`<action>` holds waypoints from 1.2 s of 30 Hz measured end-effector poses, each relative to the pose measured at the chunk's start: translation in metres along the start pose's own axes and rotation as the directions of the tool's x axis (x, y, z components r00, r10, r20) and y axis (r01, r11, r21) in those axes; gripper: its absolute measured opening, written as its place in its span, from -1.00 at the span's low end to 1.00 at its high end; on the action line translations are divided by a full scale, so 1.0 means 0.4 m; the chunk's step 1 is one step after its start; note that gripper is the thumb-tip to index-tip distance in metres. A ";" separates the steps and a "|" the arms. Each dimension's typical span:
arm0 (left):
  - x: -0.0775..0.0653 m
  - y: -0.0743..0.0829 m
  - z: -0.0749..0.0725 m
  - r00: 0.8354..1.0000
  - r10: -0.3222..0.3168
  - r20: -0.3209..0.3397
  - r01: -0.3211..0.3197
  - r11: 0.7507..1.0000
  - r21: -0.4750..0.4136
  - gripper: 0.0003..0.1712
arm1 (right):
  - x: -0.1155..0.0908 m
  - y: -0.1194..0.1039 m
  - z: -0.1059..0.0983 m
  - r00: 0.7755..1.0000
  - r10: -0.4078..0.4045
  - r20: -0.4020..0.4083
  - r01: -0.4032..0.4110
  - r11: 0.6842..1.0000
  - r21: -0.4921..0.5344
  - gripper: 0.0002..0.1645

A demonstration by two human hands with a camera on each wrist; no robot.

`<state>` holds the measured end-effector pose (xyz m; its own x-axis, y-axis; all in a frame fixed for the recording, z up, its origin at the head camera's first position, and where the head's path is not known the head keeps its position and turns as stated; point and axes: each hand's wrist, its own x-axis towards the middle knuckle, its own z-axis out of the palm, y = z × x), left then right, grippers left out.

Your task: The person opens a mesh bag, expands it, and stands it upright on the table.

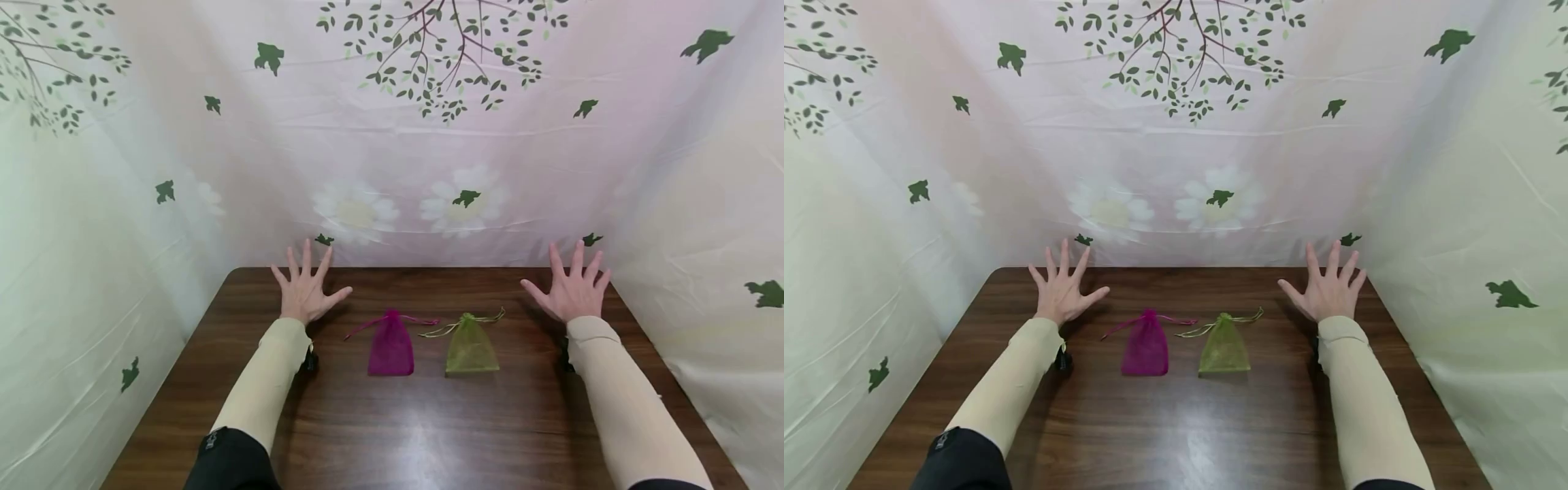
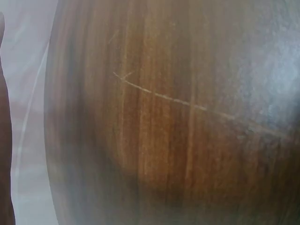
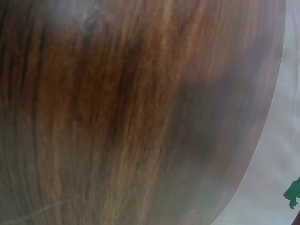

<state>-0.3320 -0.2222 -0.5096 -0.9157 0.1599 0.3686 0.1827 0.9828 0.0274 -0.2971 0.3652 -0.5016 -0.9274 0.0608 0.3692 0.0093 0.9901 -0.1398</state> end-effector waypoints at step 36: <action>-0.129 0.109 -0.131 0.956 0.057 -0.289 -0.172 0.904 -0.392 -0.10 | -0.153 -0.261 -0.123 0.973 -0.206 -0.106 0.232 0.894 0.383 -0.04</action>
<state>-0.2580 -0.1922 -0.4787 -0.7613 0.1818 0.6224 0.4630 0.8244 0.3256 -0.2229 0.2643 -0.4642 -0.8642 -0.1317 0.4856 -0.3496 0.8512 -0.3913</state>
